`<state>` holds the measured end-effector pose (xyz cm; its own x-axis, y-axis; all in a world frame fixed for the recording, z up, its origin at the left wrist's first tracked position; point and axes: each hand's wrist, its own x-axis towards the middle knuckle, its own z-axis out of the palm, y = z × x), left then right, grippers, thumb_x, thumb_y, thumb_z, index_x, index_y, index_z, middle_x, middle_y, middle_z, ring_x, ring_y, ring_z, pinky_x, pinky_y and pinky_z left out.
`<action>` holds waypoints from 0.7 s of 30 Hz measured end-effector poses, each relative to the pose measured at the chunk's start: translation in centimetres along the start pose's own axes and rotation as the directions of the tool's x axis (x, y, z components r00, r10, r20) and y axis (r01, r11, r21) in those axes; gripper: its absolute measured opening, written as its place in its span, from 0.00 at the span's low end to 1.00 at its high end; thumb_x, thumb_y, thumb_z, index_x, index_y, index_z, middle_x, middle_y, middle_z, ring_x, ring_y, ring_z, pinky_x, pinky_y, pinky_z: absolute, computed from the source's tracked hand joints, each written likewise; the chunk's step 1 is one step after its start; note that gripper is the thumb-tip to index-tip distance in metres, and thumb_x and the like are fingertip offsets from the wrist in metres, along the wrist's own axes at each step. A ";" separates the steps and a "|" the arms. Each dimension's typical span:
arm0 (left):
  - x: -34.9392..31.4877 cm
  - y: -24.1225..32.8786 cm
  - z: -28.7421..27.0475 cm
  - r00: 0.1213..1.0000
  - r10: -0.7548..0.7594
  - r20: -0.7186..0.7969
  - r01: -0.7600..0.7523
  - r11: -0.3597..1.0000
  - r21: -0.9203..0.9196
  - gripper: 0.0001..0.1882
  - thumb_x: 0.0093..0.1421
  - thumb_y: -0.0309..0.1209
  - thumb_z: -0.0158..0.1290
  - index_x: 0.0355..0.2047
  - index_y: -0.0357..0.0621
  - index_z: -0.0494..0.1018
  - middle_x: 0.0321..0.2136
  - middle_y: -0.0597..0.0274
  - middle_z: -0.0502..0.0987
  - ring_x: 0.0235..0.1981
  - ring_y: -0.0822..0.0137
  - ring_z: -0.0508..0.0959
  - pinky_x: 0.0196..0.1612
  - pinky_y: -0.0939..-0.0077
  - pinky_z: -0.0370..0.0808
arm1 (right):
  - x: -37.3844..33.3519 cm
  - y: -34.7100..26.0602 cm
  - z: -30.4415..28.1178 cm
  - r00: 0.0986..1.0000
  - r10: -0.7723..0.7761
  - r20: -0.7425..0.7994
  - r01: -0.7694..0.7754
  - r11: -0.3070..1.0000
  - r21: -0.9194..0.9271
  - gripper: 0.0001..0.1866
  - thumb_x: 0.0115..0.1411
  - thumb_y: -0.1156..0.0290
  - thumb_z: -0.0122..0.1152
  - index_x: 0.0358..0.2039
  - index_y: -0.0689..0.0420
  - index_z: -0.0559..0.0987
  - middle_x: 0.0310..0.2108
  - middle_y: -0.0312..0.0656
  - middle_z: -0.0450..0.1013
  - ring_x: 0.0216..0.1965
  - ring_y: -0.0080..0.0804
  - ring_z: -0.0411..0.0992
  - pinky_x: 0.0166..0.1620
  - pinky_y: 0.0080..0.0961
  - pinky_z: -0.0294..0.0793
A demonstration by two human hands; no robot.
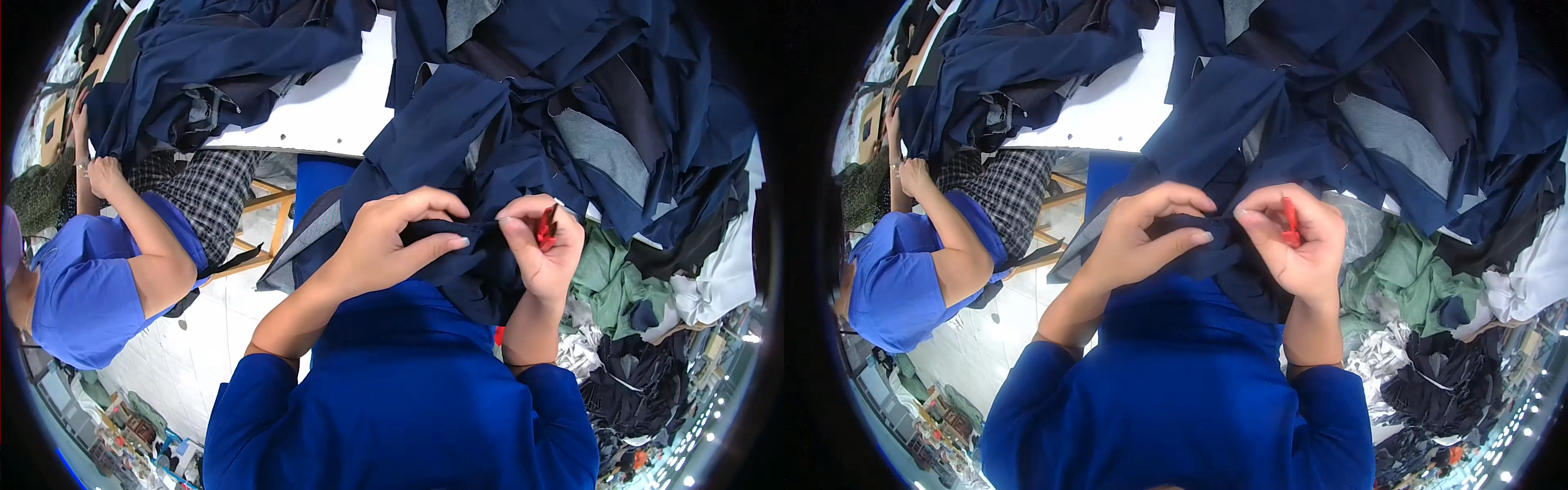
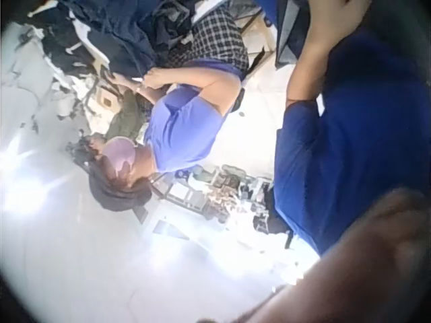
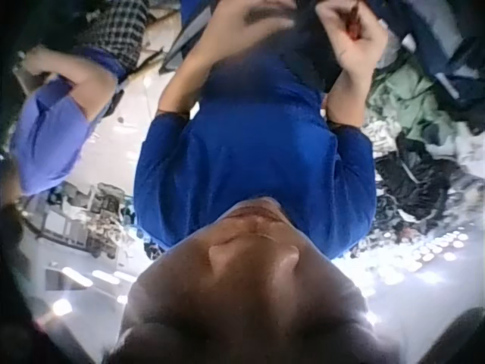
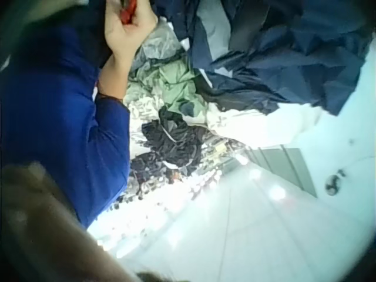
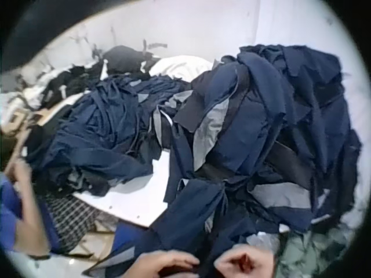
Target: Trimming loose threads from fabric pieces using nippers.
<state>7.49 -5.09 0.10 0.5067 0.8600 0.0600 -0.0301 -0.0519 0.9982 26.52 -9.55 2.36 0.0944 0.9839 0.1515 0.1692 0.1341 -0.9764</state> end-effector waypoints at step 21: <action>0.5 -0.5 -1.2 0.971 0.101 -0.217 -0.054 0.976 0.211 0.05 0.50 0.23 0.57 0.29 0.37 0.77 0.25 0.56 0.79 0.26 0.64 0.79 0.31 0.78 0.73 | -1.4 -0.2 2.8 0.985 0.160 0.067 -0.160 0.987 -0.006 0.14 0.50 0.80 0.65 0.38 0.66 0.74 0.29 0.42 0.77 0.30 0.18 0.73 0.35 0.11 0.70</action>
<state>6.74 -3.99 -0.36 0.3023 0.9398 0.1592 0.1250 -0.2046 0.9708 23.60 -10.62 1.90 0.0539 0.9984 -0.0171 0.1577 -0.0255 -0.9872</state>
